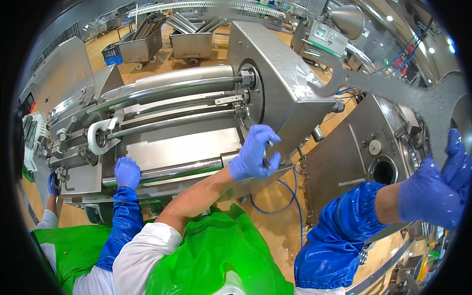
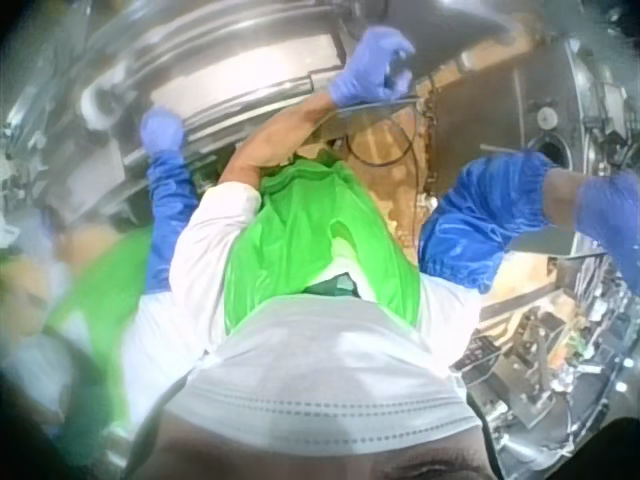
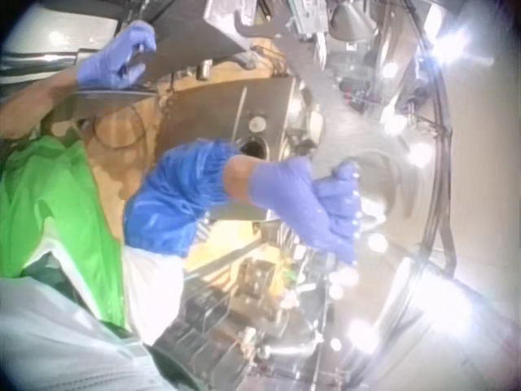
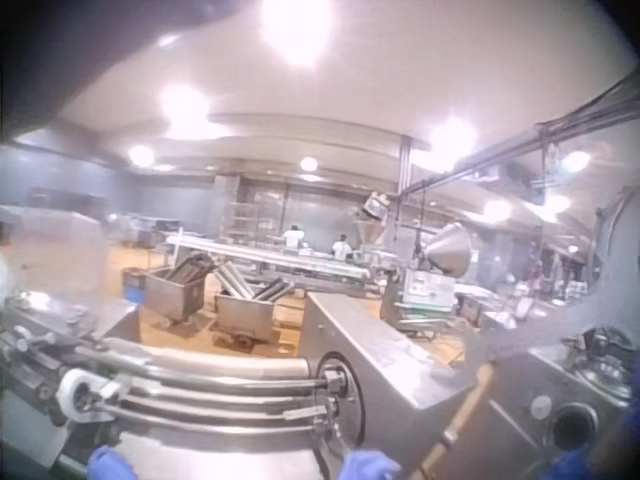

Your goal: The person assembles components on a stainless steel machine, installing a white plastic ring, metal rods, and a white plastic comb-like part. The person also handles a metal cylindrical part with multiple holes.

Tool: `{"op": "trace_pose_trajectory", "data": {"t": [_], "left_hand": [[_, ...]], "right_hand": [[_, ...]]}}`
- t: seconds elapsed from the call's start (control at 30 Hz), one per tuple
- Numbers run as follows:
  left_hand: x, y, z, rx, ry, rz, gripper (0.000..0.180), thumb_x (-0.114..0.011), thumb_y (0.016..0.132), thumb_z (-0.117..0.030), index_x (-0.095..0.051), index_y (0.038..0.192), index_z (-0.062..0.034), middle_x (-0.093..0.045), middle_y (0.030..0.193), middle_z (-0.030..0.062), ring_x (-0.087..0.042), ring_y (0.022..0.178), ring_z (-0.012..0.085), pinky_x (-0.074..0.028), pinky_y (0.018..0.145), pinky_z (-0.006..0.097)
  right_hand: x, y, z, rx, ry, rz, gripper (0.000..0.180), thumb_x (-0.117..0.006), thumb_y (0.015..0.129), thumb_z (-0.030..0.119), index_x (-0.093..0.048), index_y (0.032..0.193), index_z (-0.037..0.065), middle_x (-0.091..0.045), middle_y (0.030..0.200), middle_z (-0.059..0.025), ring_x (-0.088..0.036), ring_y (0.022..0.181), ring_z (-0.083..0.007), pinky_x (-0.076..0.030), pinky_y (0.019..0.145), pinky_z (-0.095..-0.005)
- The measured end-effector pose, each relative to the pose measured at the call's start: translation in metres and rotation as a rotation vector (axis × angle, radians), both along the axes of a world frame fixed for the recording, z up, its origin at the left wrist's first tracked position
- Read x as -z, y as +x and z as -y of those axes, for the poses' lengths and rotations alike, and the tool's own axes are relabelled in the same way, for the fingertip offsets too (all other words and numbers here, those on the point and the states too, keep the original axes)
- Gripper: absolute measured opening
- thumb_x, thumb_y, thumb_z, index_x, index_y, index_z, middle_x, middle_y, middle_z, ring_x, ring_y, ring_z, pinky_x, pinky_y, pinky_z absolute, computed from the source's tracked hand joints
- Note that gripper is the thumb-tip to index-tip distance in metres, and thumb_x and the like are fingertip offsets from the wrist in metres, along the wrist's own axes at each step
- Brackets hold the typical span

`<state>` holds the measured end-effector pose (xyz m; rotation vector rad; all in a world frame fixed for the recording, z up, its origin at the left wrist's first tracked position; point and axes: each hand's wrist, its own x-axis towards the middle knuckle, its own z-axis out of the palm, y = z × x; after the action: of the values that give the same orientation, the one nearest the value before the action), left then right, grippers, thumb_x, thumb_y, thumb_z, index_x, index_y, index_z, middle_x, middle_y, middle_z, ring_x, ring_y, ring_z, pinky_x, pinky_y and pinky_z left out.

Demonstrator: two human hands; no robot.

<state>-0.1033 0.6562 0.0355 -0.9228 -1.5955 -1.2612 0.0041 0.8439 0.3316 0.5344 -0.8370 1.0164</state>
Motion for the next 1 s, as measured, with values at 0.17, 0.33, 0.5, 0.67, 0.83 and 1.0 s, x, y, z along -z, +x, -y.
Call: {"op": "trace_pose_trajectory", "data": {"t": [0.17,0.33,0.5,0.67,0.83,1.0], "left_hand": [[0.005,-0.041,-0.018,-0.049,0.003,0.067,0.049,-0.070,0.074,-0.005,-0.049,0.118,-0.0035,-0.051,0.105,0.0145,-0.050,0.096,0.0322,-0.045,0.085,0.041],[0.014,-0.043,-0.026,-0.173,0.037,0.017,0.053,-0.077,0.081,-0.028,-0.049,0.119,-0.0040,-0.053,0.108,0.0159,-0.050,0.101,0.0347,-0.041,0.093,0.044],[0.052,-0.028,-0.009,-0.291,-0.142,-0.063,0.049,-0.071,0.087,-0.032,-0.051,0.121,-0.0025,-0.056,0.111,0.0175,-0.052,0.107,0.0352,-0.041,0.096,0.047],[0.028,-0.060,-0.017,-0.258,0.129,0.087,0.051,-0.070,0.089,-0.037,-0.053,0.123,-0.0042,-0.055,0.115,0.0167,-0.051,0.106,0.0348,-0.042,0.093,0.045],[0.044,-0.063,-0.031,-0.282,0.128,0.028,0.068,-0.070,0.086,-0.053,-0.048,0.129,-0.0034,-0.050,0.123,0.0189,-0.049,0.112,0.0375,-0.041,0.100,0.048],[0.099,-0.041,-0.030,-0.292,-0.062,0.074,0.077,-0.071,0.080,-0.064,-0.048,0.129,-0.0098,-0.045,0.124,0.0176,-0.045,0.120,0.0384,-0.034,0.110,0.057]], "right_hand": [[0.031,0.007,-0.013,-0.257,0.066,-0.004,0.054,-0.039,0.106,0.053,-0.028,0.064,0.022,-0.013,0.055,0.0060,-0.016,0.044,-0.0093,-0.034,0.051,-0.0293],[0.041,0.010,-0.017,-0.208,0.227,-0.033,0.053,-0.037,0.107,0.049,-0.028,0.063,0.022,-0.015,0.054,0.0063,-0.017,0.043,-0.0085,-0.031,0.049,-0.0273],[0.055,0.041,-0.051,-0.247,0.403,0.030,0.051,-0.041,0.105,0.045,-0.028,0.061,0.022,-0.016,0.053,0.0063,-0.018,0.042,-0.0082,-0.030,0.052,-0.0281],[0.065,0.048,-0.062,-0.507,0.317,0.012,0.049,-0.048,0.098,0.042,-0.028,0.057,0.022,-0.018,0.052,0.0065,-0.019,0.046,-0.0098,-0.034,0.063,-0.0346],[0.067,0.052,-0.062,-0.740,0.277,0.032,0.049,-0.055,0.091,0.038,-0.029,0.053,0.022,-0.020,0.051,0.0067,-0.020,0.049,-0.0115,-0.039,0.074,-0.0412],[0.069,0.052,-0.042,-0.855,0.349,-0.047,0.054,-0.052,0.093,0.041,-0.023,0.052,0.022,-0.015,0.050,0.0062,-0.016,0.049,-0.0113,-0.036,0.072,-0.0420]]}}
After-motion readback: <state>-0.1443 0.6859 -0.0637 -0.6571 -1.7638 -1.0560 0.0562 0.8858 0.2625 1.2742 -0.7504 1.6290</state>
